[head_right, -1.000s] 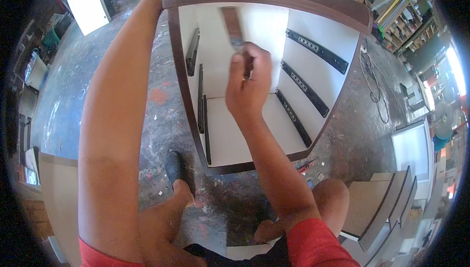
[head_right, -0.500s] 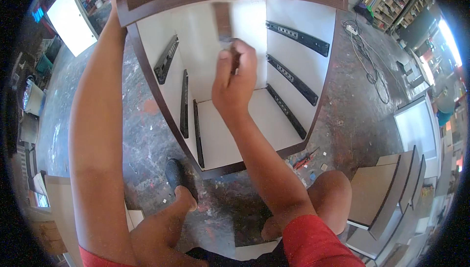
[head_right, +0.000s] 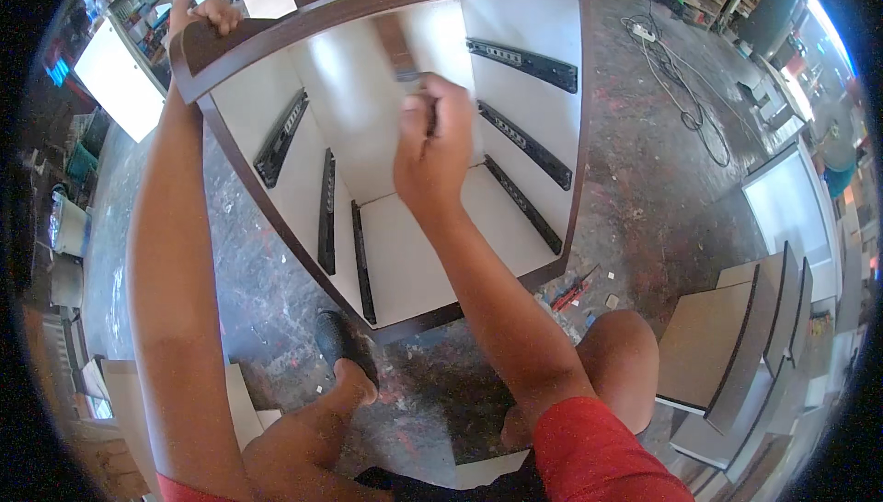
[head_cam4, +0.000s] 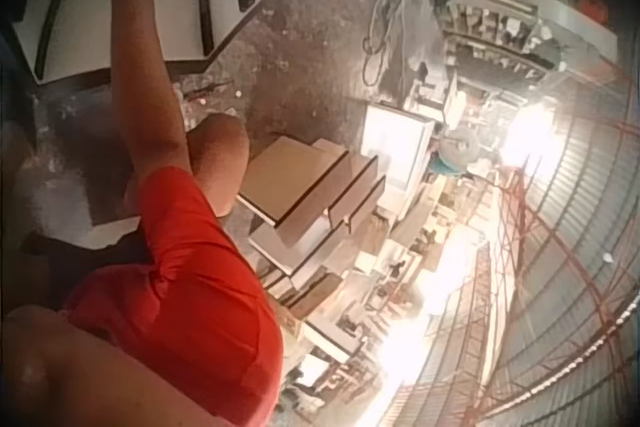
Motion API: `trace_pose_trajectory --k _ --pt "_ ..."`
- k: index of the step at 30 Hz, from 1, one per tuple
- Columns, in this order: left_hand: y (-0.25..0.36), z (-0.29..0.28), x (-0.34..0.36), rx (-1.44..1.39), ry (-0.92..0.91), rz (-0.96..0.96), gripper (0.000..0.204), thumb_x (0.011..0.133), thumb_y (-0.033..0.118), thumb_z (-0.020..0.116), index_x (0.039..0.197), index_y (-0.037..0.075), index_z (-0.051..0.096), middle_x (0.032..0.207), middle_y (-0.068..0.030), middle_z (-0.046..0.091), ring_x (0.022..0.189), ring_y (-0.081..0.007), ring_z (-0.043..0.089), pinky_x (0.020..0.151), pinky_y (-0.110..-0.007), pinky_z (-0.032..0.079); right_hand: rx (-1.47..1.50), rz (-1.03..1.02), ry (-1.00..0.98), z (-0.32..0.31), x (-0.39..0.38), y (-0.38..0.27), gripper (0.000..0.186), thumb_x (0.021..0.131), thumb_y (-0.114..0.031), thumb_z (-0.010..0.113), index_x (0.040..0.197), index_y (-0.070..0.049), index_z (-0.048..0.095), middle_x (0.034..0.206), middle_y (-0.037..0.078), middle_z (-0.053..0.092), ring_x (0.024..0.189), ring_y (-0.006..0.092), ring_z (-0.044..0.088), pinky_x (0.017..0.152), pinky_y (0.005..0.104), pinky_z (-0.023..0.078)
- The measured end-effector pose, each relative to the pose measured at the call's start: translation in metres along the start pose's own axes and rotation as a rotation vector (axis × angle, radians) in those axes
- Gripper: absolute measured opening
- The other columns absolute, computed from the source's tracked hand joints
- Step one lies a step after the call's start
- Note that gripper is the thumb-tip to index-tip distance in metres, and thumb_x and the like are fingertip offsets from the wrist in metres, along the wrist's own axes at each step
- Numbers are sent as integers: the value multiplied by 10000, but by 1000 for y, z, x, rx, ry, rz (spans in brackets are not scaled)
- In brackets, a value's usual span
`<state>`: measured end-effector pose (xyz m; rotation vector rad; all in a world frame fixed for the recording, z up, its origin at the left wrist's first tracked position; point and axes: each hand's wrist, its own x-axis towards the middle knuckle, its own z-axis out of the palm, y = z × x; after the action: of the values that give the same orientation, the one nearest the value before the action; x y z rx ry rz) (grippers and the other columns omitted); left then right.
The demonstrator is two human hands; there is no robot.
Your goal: The person applies stain to a wooden nightstand using a brush, covering the inner corners and edges of the top and sides.
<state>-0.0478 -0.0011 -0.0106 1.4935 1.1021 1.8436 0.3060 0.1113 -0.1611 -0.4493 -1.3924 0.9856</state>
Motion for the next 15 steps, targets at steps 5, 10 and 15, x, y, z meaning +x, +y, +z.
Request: trace_pose_trajectory --k 5,10,15 --pt "6 8 -7 -86 0 -20 752 1095 593 269 692 61 615 660 -113 574 773 -268 524 805 -354 427 -61 -130 -120 1 16 -11 211 979 -123 602 1158 -11 601 1012 156 585 864 262 583 810 372 491" --pt "6 13 -6 -23 28 12 759 1093 604 274 669 75 614 639 -98 570 731 -251 527 841 -370 431 136 111 90 -30 28 11 193 1075 -162 524 1179 -4 562 904 41 599 796 118 583 733 299 499" --pt "15 11 -12 -2 119 -57 770 1085 632 267 645 100 609 626 -75 555 820 -264 516 929 -386 404 448 224 105 -49 26 12 219 1086 -198 488 1203 -25 553 851 23 564 708 100 505 646 269 441"
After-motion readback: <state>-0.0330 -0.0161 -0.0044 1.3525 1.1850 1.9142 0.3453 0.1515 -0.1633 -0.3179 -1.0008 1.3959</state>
